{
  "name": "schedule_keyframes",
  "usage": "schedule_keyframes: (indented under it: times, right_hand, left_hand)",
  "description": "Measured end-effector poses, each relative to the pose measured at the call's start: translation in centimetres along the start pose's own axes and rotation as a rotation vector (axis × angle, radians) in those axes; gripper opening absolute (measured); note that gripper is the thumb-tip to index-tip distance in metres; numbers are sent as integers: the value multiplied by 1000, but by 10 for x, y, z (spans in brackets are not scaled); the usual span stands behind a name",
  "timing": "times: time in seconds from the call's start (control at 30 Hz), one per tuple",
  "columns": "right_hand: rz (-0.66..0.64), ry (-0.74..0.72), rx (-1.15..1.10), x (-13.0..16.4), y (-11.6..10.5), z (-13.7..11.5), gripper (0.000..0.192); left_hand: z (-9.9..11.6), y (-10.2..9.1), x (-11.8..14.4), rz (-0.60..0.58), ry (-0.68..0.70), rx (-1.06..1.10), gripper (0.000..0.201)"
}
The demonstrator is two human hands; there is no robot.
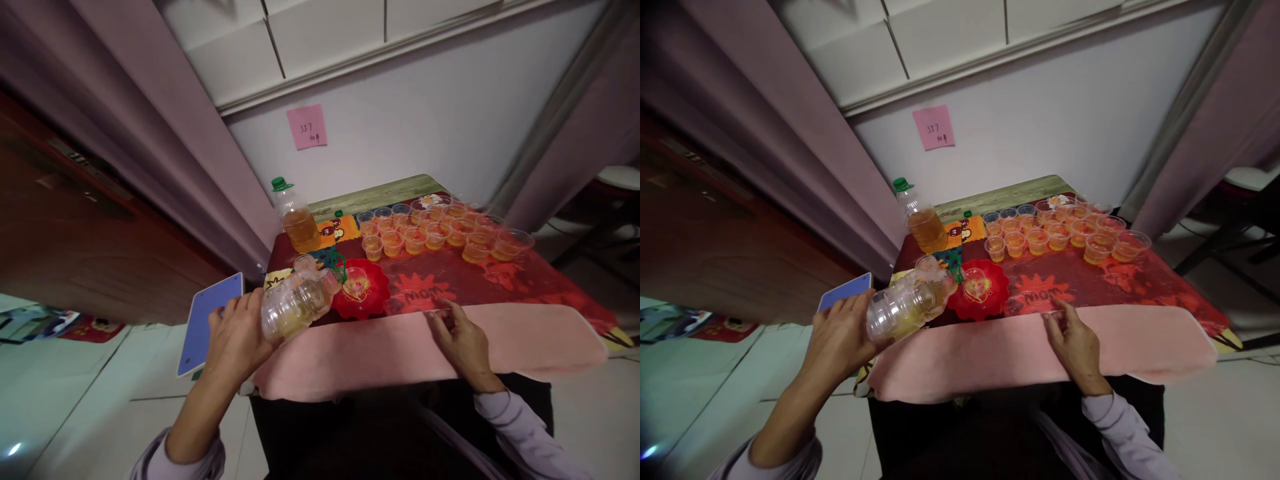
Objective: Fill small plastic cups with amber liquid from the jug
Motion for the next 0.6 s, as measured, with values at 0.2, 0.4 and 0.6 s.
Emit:
schedule_keyframes:
  times: [0.2, 0.4, 0.6]
  right_hand:
    - [-9, -9, -21, 1, 2, 3, 60]
    - [-23, 7, -34, 1, 3, 5, 59]
    - [-12, 6, -8, 1, 1, 3, 61]
  left_hand:
    - [1, 0, 1, 7, 21, -21, 71]
    - [-1, 1, 0, 41, 36, -11, 68]
    - [0, 1, -1, 35, 38, -9, 64]
Point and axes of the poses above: each hand's wrist, its own x-axis away from the middle knuckle, its own y-axis out of the palm, z = x × y, the point moved 4 cm from there along -x, towards the middle knuckle, and after that the axes turned 4 degrees about z, right-handed, at the moved point
